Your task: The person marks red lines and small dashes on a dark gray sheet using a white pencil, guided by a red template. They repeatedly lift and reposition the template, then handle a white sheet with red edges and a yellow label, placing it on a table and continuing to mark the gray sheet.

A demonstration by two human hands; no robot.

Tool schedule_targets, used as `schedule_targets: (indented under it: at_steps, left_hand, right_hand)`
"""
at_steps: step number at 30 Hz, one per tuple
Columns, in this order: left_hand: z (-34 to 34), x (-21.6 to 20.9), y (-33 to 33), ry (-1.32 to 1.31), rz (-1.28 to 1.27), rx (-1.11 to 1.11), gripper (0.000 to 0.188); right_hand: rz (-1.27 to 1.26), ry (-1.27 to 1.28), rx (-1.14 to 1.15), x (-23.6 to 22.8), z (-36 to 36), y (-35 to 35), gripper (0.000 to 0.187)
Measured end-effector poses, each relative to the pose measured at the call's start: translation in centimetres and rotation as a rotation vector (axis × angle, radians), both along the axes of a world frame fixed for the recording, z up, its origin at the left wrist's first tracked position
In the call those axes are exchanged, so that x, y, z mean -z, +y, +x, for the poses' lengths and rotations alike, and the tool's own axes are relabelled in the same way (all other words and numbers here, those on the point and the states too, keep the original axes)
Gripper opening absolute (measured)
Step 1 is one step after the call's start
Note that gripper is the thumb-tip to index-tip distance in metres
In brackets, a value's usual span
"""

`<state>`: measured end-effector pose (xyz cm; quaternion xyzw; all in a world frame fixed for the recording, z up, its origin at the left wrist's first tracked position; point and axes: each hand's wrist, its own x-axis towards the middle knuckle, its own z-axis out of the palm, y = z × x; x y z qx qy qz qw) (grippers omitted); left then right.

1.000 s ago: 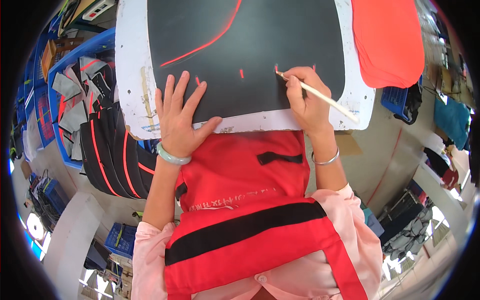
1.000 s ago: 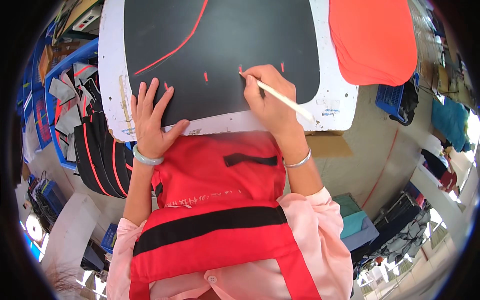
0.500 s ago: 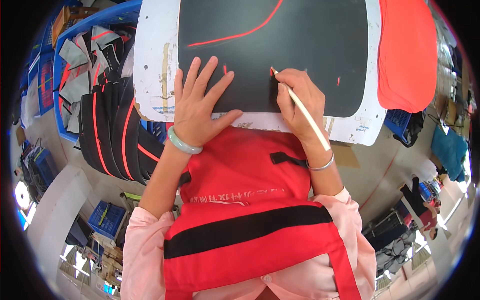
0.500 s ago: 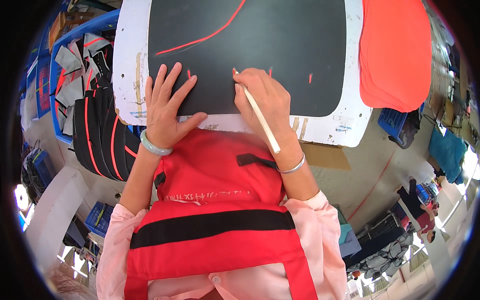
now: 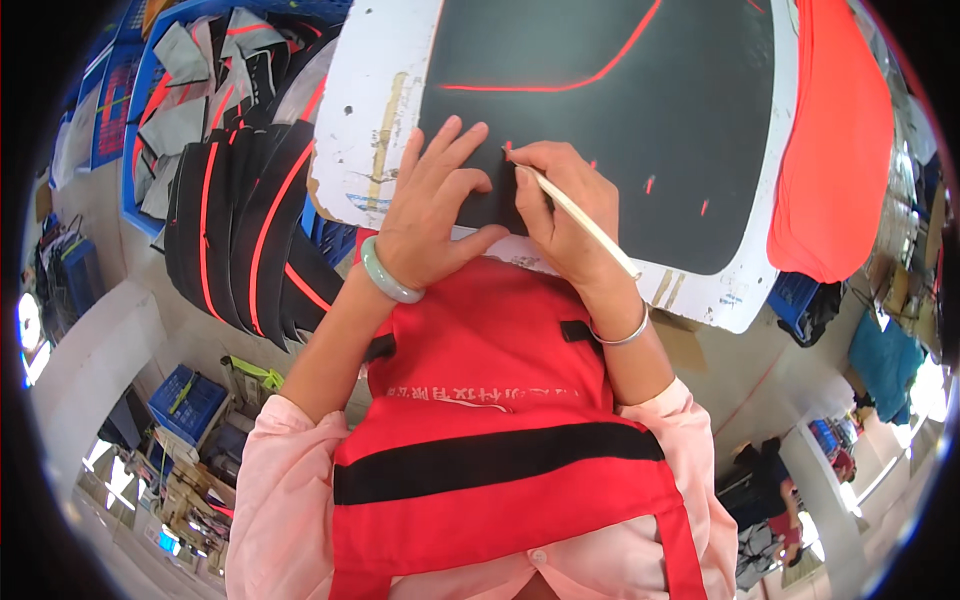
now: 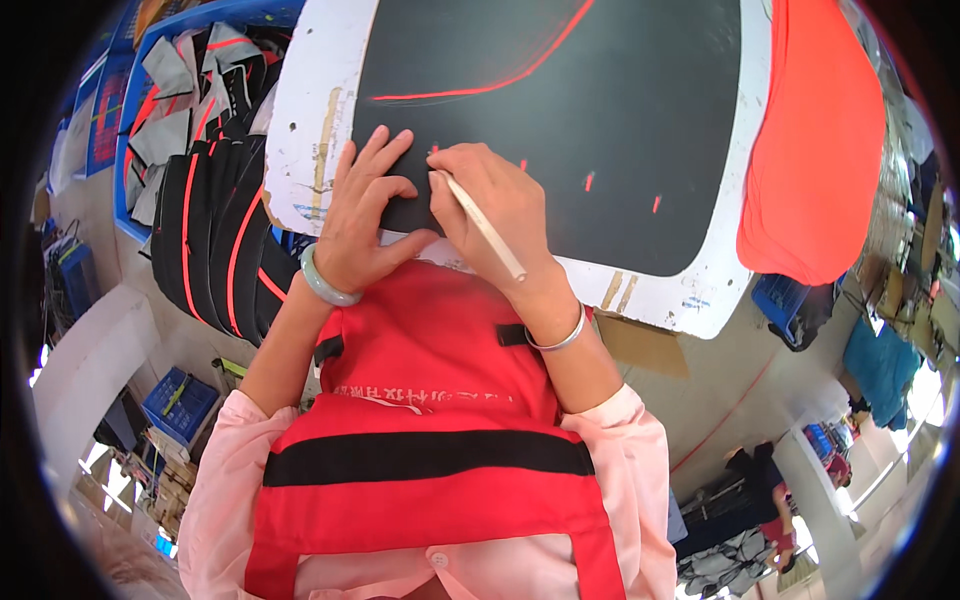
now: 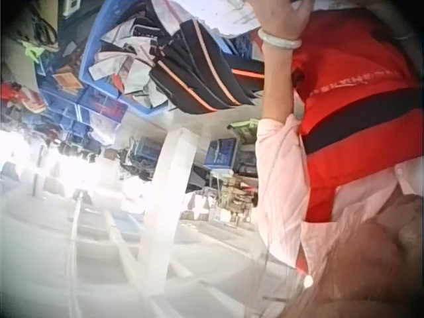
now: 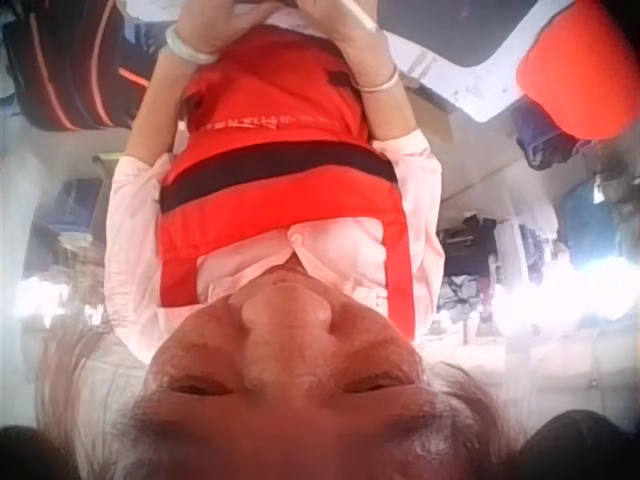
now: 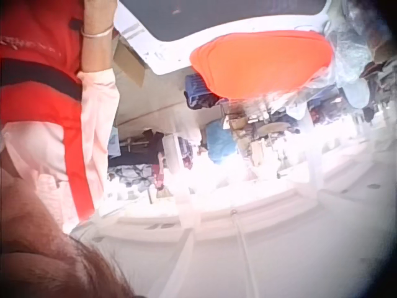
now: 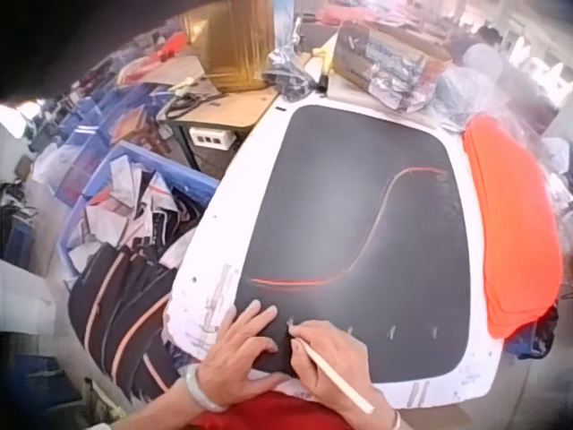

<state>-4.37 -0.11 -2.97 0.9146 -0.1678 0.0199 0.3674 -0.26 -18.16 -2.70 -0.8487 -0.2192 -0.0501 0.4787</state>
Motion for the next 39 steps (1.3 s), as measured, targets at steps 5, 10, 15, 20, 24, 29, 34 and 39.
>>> schedule_targets:
  at_steps: [5,10,15,20,24,29,34,39]
  left_hand:
    - [-0.1,0.1,0.4,0.027,0.003,0.005,0.04]
    - [0.0,0.0,0.4,0.034,0.017,0.002,0.037]
    - [0.0,-0.3,0.5,0.038,0.052,0.025,0.039]
    - [0.0,-1.8,0.6,-0.019,-0.169,-0.2,0.049]
    - [1.0,-1.8,1.5,0.391,-0.816,-0.418,0.054]
    - [3.5,-4.6,3.3,0.636,-0.912,-0.46,0.049]
    - [5.3,-3.5,5.1,0.753,-1.099,-0.447,0.046]
    - [6.4,-1.7,4.1,0.689,-1.224,-0.428,0.044]
  right_hand:
    - [-0.049,-0.028,0.033,0.4,-0.2,0.1,0.011]
    - [-0.105,-0.099,0.02,0.5,-0.1,0.5,0.014]
    - [-0.017,0.006,0.077,-0.7,0.0,-1.0,0.007]
    - [0.09,0.121,0.537,-1.0,2.5,-10.8,0.02]
    - [-0.073,0.375,0.929,-0.8,2.0,-19.7,0.035]
    - [-0.146,0.472,0.918,-1.6,2.2,-19.9,0.034]
    - [-0.121,0.558,0.894,-1.5,3.0,-21.7,0.029]
    - [-0.127,0.382,0.864,-2.1,3.3,-21.5,0.031]
